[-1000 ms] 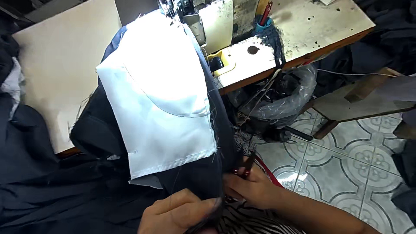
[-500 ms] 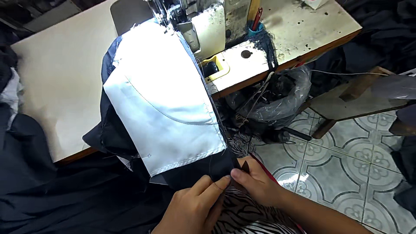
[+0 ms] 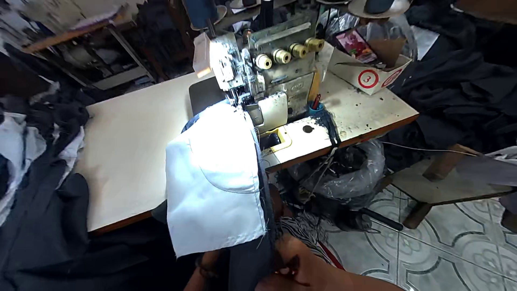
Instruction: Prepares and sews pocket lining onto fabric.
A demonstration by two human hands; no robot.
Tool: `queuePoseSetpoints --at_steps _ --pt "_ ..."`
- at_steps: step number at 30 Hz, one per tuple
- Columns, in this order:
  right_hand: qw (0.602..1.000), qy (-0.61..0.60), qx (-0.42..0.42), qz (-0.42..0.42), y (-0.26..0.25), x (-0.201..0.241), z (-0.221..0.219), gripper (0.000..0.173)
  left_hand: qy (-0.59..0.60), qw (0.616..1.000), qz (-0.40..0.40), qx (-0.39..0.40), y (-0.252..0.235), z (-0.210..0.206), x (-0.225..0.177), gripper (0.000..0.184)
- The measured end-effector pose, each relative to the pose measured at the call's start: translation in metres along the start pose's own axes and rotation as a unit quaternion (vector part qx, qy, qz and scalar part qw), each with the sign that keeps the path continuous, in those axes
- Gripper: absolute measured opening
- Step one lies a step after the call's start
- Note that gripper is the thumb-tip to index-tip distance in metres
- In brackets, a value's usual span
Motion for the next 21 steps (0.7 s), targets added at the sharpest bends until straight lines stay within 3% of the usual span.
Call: queuePoseSetpoints --at_steps 3,6,8,10,11,14,15,18,21 --pt "1.0 -0.025 -0.014 -0.005 -0.008 0.003 -0.006 0.015 -0.026 0.996 0.079 0.033 -0.027 -0.017 0.024 0.039" --pt "0.999 -0.037 -0.019 -0.027 -0.002 -0.005 -0.007 0.017 0.131 0.982 0.11 -0.077 -0.022 -0.02 0.022 0.034" --pt "0.998 -0.047 -0.021 -0.04 0.007 -0.011 -0.003 0.017 0.098 0.989 0.058 -0.094 -0.012 -0.015 0.009 0.03" --pt "0.998 -0.045 -0.022 -0.049 0.019 -0.017 0.004 0.017 0.012 0.999 0.037 -0.013 -0.006 -0.018 0.009 0.034" --pt "0.997 -0.041 -0.016 -0.059 0.027 -0.021 0.007 0.016 -0.011 1.0 0.011 -0.018 -0.007 -0.019 0.017 0.035" --pt "0.99 -0.031 -0.032 -0.135 0.055 -0.047 0.019 0.014 0.006 0.983 -0.097 -0.154 -0.013 -0.022 0.058 0.039" --pt "0.985 -0.028 -0.047 -0.164 0.065 -0.058 0.021 0.014 0.002 0.98 -0.108 -0.164 -0.013 -0.022 0.061 0.041" --pt "0.968 -0.031 -0.086 -0.233 0.079 -0.078 0.019 0.013 -0.033 0.996 -0.047 -0.069 -0.011 -0.023 0.034 0.039" --pt "0.979 -0.026 -0.08 -0.187 0.056 -0.055 -0.002 0.014 -0.048 0.997 0.048 0.034 -0.017 -0.031 0.019 0.041"
Point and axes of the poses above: each hand's wrist, its own y-axis away from the middle knuckle, its own z-axis out of the back of the hand, x = y × z, the point moved 8 cm from there along -y, towards the middle knuckle, and after that the axes turned 7 degrees about -z, right-handed, at the moved point
